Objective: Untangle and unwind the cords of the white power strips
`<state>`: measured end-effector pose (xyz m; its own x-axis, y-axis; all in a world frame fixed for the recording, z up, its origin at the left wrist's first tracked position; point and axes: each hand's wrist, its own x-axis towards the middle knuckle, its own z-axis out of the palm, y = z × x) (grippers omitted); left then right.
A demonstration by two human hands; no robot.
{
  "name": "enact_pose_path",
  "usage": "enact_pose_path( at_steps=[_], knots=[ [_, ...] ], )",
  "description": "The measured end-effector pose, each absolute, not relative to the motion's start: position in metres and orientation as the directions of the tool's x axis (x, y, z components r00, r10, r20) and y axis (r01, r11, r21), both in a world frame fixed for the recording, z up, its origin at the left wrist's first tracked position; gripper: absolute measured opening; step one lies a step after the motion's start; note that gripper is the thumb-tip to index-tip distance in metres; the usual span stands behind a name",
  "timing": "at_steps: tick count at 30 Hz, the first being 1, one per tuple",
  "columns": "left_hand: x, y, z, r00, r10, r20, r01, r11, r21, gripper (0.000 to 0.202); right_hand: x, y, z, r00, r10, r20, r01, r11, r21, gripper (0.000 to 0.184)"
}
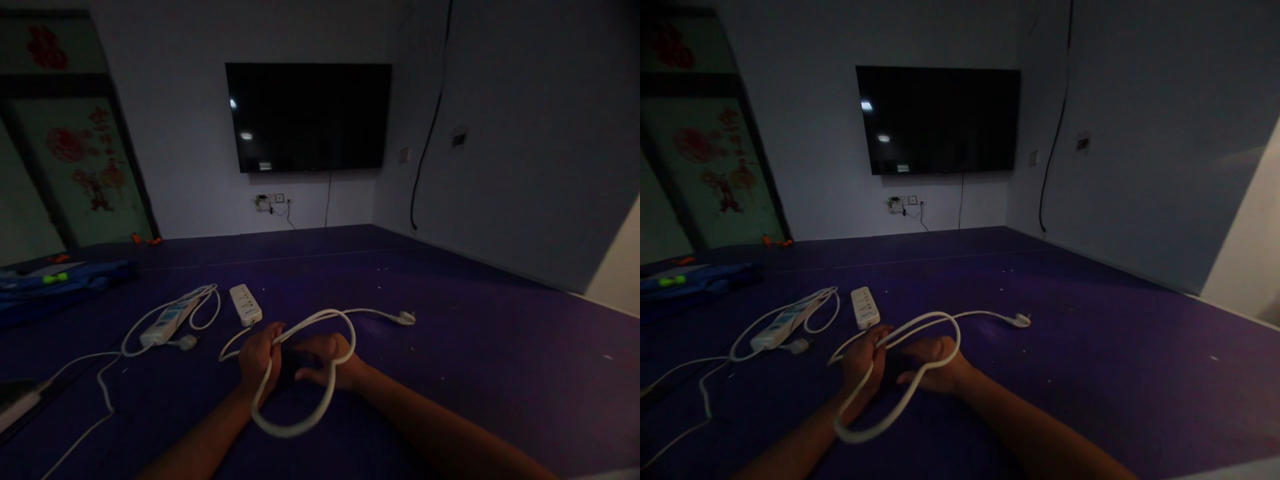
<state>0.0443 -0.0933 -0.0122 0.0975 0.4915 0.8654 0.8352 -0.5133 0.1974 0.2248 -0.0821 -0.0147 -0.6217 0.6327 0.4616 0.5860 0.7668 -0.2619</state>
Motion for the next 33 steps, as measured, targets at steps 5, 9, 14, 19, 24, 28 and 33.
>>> enact_pose_path(
  at_steps=[5,9,14,19,24,28,33],
  knots=[
    [0.044,-0.091,-0.01,0.089,0.533,0.841,0.871,-0.452,0.194,0.026,0.234,-0.093,-0.012,-0.648,0.499,0.575,0.449,0.86,-0.241,0.073],
    [0.043,-0.09,-0.01,0.108,0.582,0.806,0.882,-0.43,0.192,0.026,0.236,-0.092,-0.013,-0.422,0.552,0.719,0.334,0.832,-0.443,0.08],
    [0.042,-0.086,-0.014,0.12,0.54,0.833,0.905,-0.404,0.131,0.023,0.245,-0.068,-0.003,0.186,0.769,0.611,0.248,0.565,-0.787,0.058],
    [0.043,-0.088,-0.014,0.174,0.536,0.826,0.892,-0.441,0.098,0.021,0.261,-0.042,0.004,0.132,0.892,0.433,0.094,0.424,-0.901,0.057],
    [0.044,-0.089,-0.013,0.157,0.533,0.832,0.902,-0.42,0.099,0.022,0.251,-0.047,-0.006,-0.214,0.918,0.334,0.033,0.348,-0.937,0.059],
    [0.044,-0.088,-0.013,0.131,0.536,0.834,0.895,-0.425,0.133,0.022,0.244,-0.05,-0.01,-0.252,0.909,0.333,0.17,0.38,-0.909,0.039],
    [0.042,-0.086,-0.018,0.2,0.519,0.831,0.858,-0.503,0.107,0.023,0.256,-0.034,-0.015,-0.092,0.878,0.469,0.372,0.468,-0.802,0.02]
  ],
)
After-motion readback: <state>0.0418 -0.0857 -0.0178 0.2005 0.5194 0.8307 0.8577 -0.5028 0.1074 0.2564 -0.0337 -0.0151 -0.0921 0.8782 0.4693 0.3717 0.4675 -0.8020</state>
